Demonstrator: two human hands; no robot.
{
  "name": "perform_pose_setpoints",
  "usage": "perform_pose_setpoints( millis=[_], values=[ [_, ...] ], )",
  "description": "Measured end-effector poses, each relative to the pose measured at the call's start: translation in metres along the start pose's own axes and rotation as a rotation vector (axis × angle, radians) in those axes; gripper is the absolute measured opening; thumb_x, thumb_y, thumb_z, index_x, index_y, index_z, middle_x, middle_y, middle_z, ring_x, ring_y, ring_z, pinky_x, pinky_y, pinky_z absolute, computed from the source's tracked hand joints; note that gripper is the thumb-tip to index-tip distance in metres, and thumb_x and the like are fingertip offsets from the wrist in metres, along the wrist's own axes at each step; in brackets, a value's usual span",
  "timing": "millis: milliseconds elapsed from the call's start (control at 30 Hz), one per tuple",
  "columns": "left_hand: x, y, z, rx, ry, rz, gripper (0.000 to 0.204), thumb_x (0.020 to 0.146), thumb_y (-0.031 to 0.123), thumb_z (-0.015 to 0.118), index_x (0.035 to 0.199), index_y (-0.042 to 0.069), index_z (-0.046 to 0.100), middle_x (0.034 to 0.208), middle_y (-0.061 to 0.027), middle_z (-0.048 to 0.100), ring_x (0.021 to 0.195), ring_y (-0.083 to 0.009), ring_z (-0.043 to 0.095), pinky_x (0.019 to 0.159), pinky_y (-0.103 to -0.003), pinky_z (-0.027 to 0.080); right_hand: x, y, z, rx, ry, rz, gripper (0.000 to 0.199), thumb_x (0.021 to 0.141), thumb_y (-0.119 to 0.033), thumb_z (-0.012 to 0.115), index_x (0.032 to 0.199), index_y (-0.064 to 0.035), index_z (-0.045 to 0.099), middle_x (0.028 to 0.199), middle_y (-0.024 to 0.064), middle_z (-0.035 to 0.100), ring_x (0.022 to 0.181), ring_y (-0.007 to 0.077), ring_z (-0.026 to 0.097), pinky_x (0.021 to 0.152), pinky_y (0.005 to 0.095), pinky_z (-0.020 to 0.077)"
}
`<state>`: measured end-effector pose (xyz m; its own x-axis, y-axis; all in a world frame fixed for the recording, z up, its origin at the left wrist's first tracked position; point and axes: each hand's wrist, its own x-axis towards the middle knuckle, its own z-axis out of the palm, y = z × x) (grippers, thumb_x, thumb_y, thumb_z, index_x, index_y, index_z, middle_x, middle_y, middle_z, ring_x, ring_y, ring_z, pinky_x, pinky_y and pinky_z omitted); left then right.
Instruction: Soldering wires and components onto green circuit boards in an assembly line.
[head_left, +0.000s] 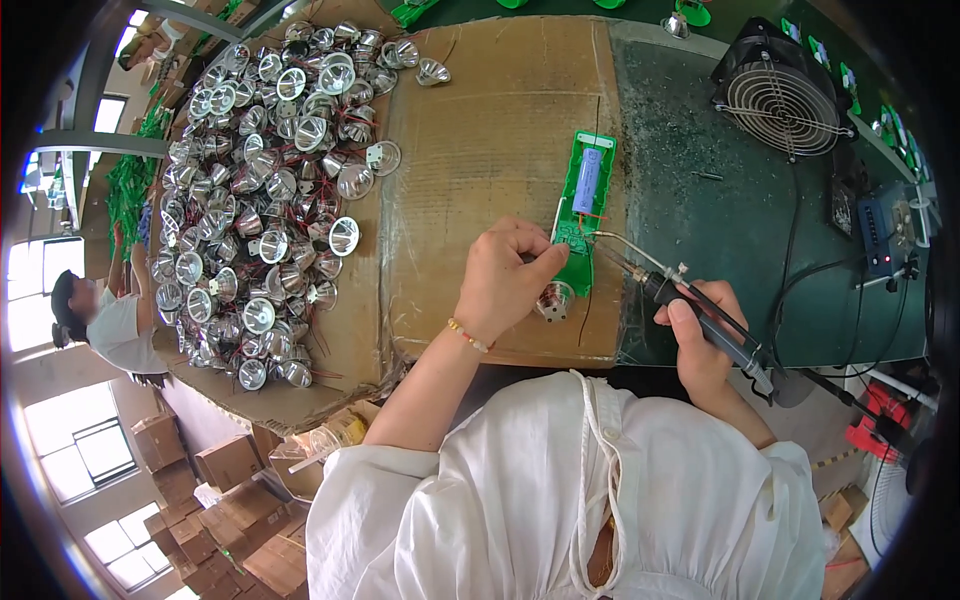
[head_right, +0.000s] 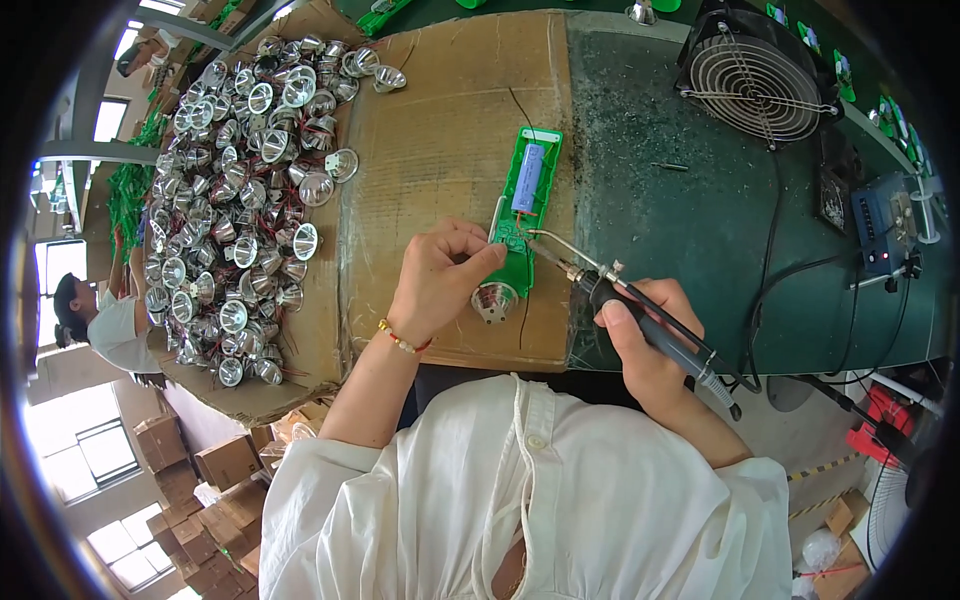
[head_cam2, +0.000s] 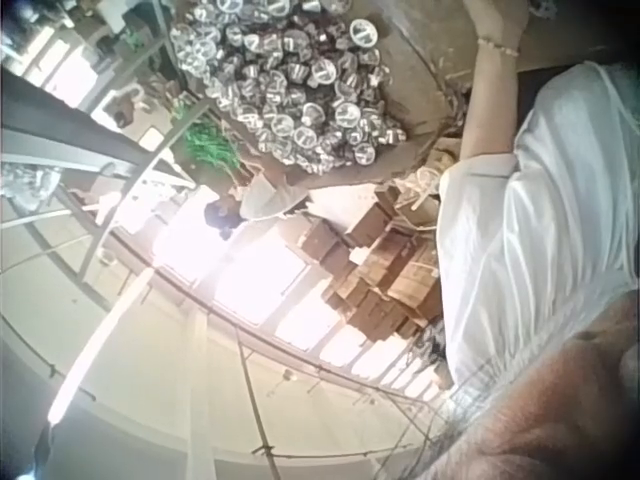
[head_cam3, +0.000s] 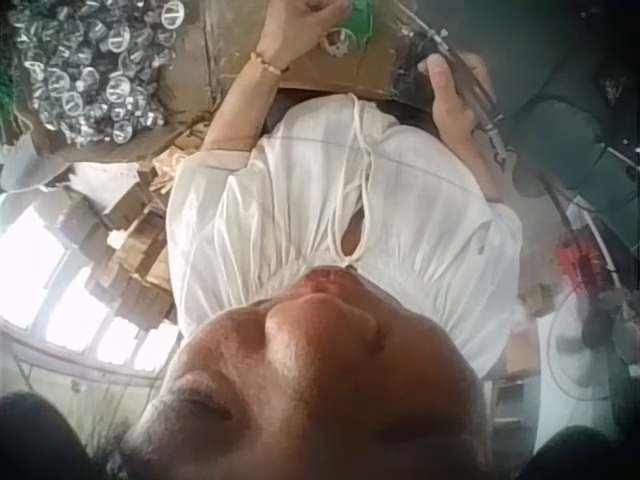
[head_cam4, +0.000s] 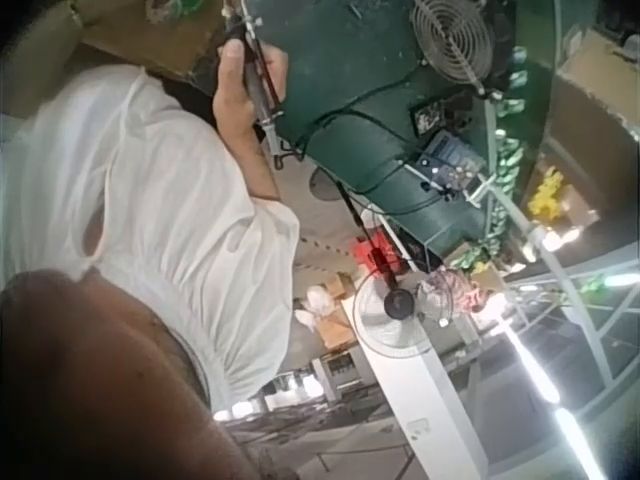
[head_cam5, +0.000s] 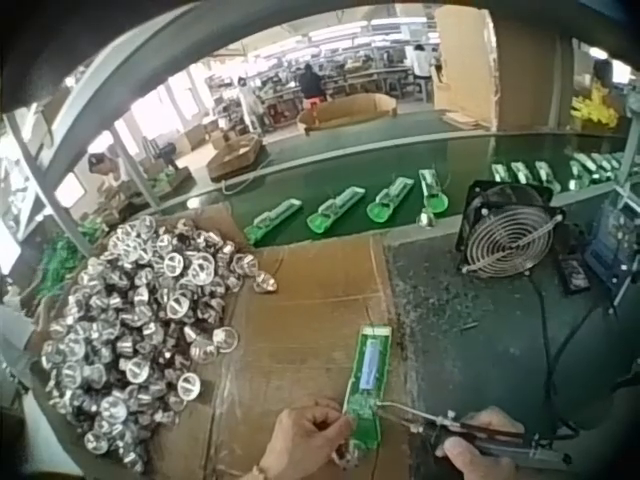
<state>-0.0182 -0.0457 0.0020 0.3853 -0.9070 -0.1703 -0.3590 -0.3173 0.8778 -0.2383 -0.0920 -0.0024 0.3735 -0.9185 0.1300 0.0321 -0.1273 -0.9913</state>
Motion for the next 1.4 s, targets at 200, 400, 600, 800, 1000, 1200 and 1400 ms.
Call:
perform_pose_setpoints(
  millis=[200, 400, 600, 800, 1000, 1200, 1400],
  values=[
    [-0.001, 0.0, -0.003, 0.005, 0.024, 0.048, 0.017, 0.077, 0.014, 0.066, 0.072, -0.002, 0.065, 0.078, -0.0101, 0.061, 0.067, -0.0155, 0.057, 0.06, -0.026, 0.045, -0.004, 0.004, -0.002, -0.002, -0.019, -0.001, 0.016, 0.083, -0.008, 0.058, 0.091, 0.0037, 0.05, 0.08, 0.0114, 0.058, 0.063, 0.0138, 0.059, 0.059, 0.0246, 0.0491],
    [-0.036, -0.008, -0.05, -0.207, 0.269, -0.002, 0.011, 0.082, 0.008, 0.064, 0.085, -0.003, 0.066, 0.083, -0.0052, 0.064, 0.075, -0.0075, 0.056, 0.064, -0.022, 0.045, -0.007, 0.002, -0.011, 0.009, 0.044, 0.028, 0.016, 0.082, -0.007, 0.06, 0.089, 0.0026, 0.05, 0.072, 0.0109, 0.06, 0.064, 0.0124, 0.058, 0.06, 0.0243, 0.0468],
    [-0.063, -0.019, -0.018, 0.101, 0.177, 0.222, 0.018, 0.074, 0.004, 0.068, 0.092, 0.007, 0.069, 0.088, -0.0074, 0.06, 0.078, -0.0161, 0.055, 0.069, -0.024, 0.043, -0.004, -0.002, -0.009, -0.004, -0.003, 0.025, 0.016, 0.082, -0.009, 0.061, 0.089, 0.0023, 0.051, 0.072, 0.0109, 0.061, 0.063, 0.0122, 0.058, 0.059, 0.0235, 0.046],
    [-0.034, -0.002, 0.003, 0.166, 0.158, 0.463, 0.01, 0.071, 0.008, 0.07, 0.081, 0.005, 0.068, 0.081, -0.0063, 0.054, 0.072, -0.0182, 0.051, 0.062, -0.027, 0.042, -0.005, -0.003, -0.008, -0.011, -0.042, -0.019, 0.018, 0.082, -0.01, 0.062, 0.089, 0.0025, 0.051, 0.073, 0.0106, 0.061, 0.064, 0.0123, 0.058, 0.059, 0.0235, 0.0458],
    [-0.012, 0.006, 0.004, 0.1, -0.007, 0.117, 0.012, 0.072, 0.013, 0.07, 0.071, 0.003, 0.066, 0.077, -0.0076, 0.051, 0.072, -0.0208, 0.051, 0.061, -0.031, 0.043, -0.003, -0.007, -0.003, -0.095, -0.076, 0.007, 0.014, 0.082, -0.008, 0.059, 0.085, 0.0013, 0.049, 0.065, 0.0094, 0.059, 0.062, 0.0128, 0.051, 0.059, 0.0264, 0.042],
    [-0.002, 0.003, 0.004, 0.191, -0.051, 0.14, 0.015, 0.076, 0.014, 0.068, 0.073, 0.0, 0.066, 0.079, -0.0049, 0.049, 0.063, -0.0119, 0.048, 0.055, -0.024, 0.04, 0.0, 0.0, -0.002, -0.13, -0.078, -0.003, 0.017, 0.08, -0.009, 0.065, 0.085, 0.002, 0.053, 0.07, 0.0061, 0.059, 0.06, 0.008, 0.053, 0.055, 0.0228, 0.0435],
    [0.001, 0.004, 0.003, 0.187, -0.06, 0.123, 0.015, 0.075, 0.015, 0.068, 0.071, 0.0, 0.065, 0.075, -0.0052, 0.049, 0.063, -0.0132, 0.049, 0.055, -0.025, 0.039, 0.001, 0.001, -0.002, -0.111, -0.098, -0.027, 0.016, 0.079, -0.009, 0.065, 0.084, 0.0011, 0.053, 0.07, 0.0055, 0.059, 0.058, 0.0075, 0.051, 0.054, 0.0226, 0.0427]
  ],
)
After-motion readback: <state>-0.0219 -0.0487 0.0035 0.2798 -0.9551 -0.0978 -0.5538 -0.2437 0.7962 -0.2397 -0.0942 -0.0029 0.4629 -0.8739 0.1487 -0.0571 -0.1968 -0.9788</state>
